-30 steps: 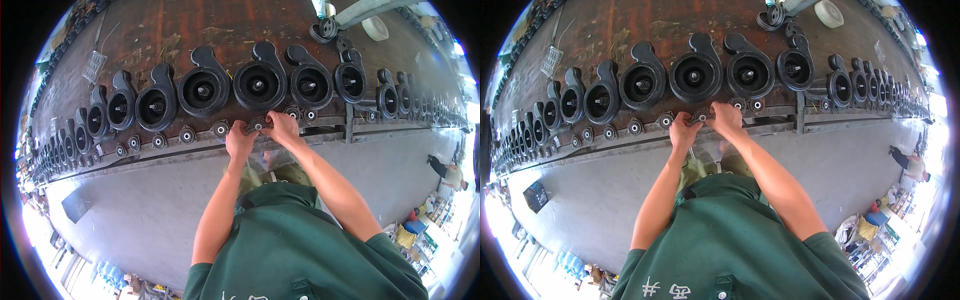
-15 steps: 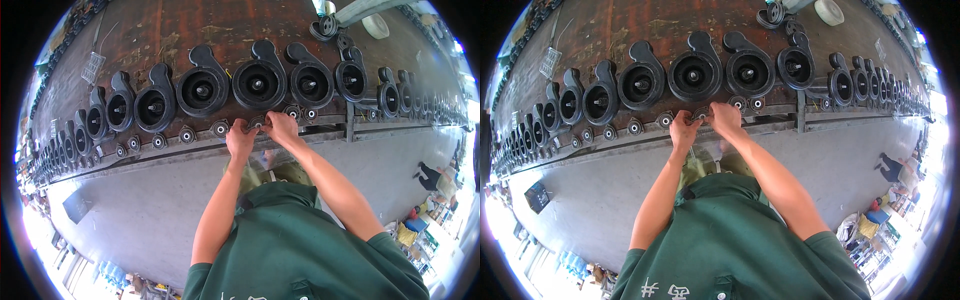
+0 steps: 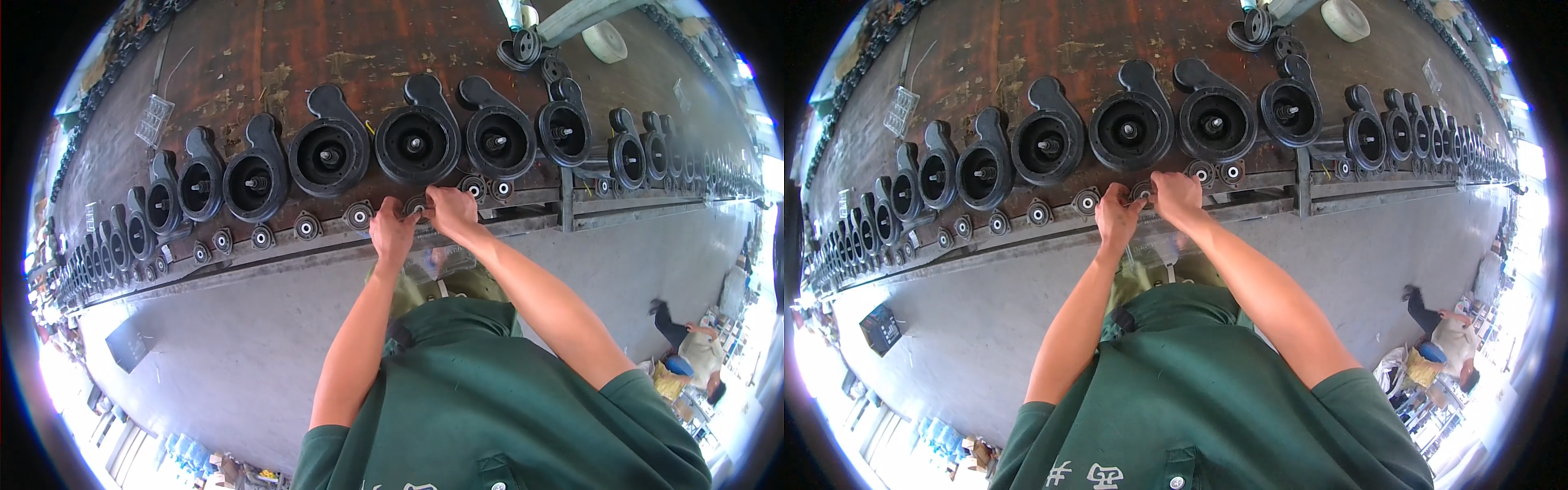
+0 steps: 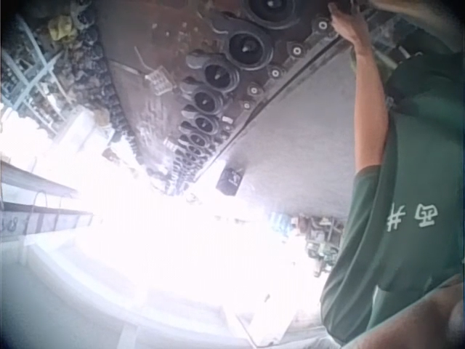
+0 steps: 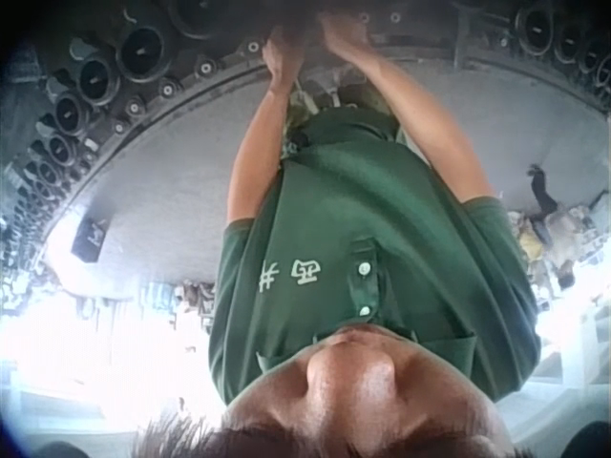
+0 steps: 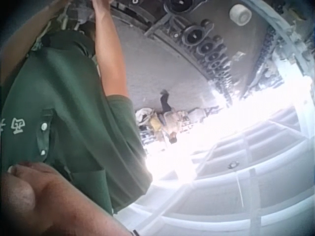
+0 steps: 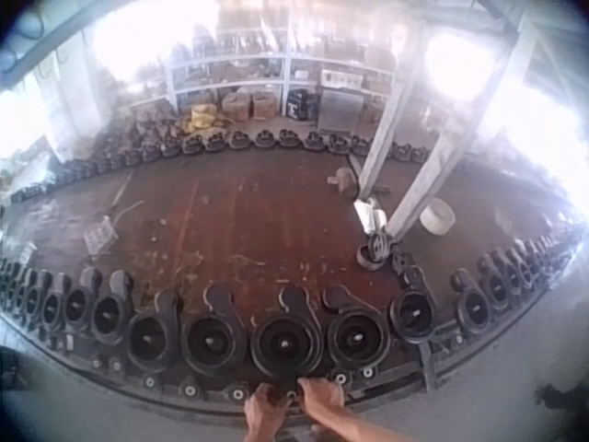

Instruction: The person places washers and other small metal components into black mechanical housings arranged on a long industrial workbench, picks up a green cloth to wipe down the surface, and continues inserting small parts from plastic trays into the housings.

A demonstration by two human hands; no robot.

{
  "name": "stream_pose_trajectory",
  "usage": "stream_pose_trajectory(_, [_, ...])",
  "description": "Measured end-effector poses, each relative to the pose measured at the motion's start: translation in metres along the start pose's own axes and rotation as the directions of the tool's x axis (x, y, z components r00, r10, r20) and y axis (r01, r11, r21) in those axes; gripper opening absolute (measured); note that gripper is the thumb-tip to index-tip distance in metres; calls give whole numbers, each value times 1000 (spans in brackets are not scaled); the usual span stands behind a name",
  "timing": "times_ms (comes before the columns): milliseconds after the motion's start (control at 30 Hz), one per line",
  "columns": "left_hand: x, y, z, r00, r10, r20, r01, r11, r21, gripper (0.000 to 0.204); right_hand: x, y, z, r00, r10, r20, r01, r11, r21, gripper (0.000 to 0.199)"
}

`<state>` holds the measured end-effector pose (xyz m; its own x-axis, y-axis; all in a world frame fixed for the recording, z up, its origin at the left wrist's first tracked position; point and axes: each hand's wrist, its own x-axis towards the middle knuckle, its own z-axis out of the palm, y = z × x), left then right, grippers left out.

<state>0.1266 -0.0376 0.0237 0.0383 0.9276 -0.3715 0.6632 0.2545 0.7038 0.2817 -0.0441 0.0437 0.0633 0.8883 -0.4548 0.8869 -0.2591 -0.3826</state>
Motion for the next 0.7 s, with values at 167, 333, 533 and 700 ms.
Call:
stream_pose_trajectory(167, [-2,3,-1,1000,16,-13,-16,1000,4,35,0,3,6,989,-85,-124,83,996,-24,21])
stream_pose_trajectory(333, [0,3,1,998,44,-33,-43,999,33,34,7,0,1,999,15,37,-14,999,-28,23])
stream_pose_trajectory(533, [-2,-14,0,998,-51,23,55,980,-190,34,7,5,-13,998,46,47,-49,997,65,28])
stream_pose_trajectory(700, [8,-11,2,998,-33,-50,28,995,-98,37,14,3,-12,998,55,5,-55,992,110,27])
